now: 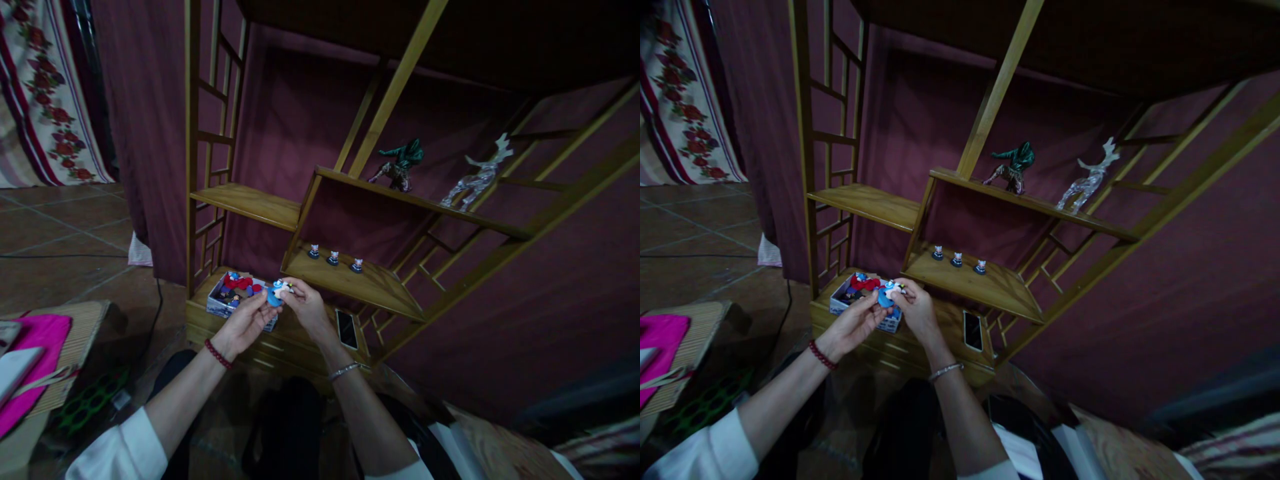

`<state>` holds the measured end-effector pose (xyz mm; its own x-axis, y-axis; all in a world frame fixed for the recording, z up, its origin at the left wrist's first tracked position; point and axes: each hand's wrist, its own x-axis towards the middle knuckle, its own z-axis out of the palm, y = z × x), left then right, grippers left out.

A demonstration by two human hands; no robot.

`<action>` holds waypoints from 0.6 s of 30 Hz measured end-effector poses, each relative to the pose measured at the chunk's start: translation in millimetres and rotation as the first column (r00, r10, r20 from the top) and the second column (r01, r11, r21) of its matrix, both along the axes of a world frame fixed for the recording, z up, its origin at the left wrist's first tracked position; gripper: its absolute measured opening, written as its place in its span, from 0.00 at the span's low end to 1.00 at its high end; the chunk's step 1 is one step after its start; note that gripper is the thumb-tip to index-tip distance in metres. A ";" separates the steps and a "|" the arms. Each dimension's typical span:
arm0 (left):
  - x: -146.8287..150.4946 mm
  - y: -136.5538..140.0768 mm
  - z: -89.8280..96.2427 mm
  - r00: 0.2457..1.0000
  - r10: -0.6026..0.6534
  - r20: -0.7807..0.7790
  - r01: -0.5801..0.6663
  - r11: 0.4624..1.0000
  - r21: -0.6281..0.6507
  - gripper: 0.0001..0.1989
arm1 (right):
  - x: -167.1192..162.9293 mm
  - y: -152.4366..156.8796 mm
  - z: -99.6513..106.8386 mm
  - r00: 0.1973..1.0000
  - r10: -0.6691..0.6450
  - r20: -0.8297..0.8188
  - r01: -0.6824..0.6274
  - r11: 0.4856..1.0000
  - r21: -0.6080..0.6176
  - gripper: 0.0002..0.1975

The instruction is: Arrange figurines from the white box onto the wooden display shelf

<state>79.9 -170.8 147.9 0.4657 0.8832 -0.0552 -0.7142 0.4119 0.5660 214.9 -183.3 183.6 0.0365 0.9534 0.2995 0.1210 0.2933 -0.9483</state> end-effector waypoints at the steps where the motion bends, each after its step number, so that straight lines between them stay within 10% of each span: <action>1: -0.6 -0.6 1.3 1.000 0.002 -0.003 -0.002 1.000 -0.013 0.07 | 0.5 0.3 0.2 1.000 0.010 0.004 -0.010 1.000 -0.003 0.14; 18: -9.4 -3.8 8.2 0.995 -0.103 0.007 0.103 0.993 -0.054 0.14 | -1.4 -1.7 18.3 0.980 0.169 0.108 -0.166 0.985 -0.041 0.13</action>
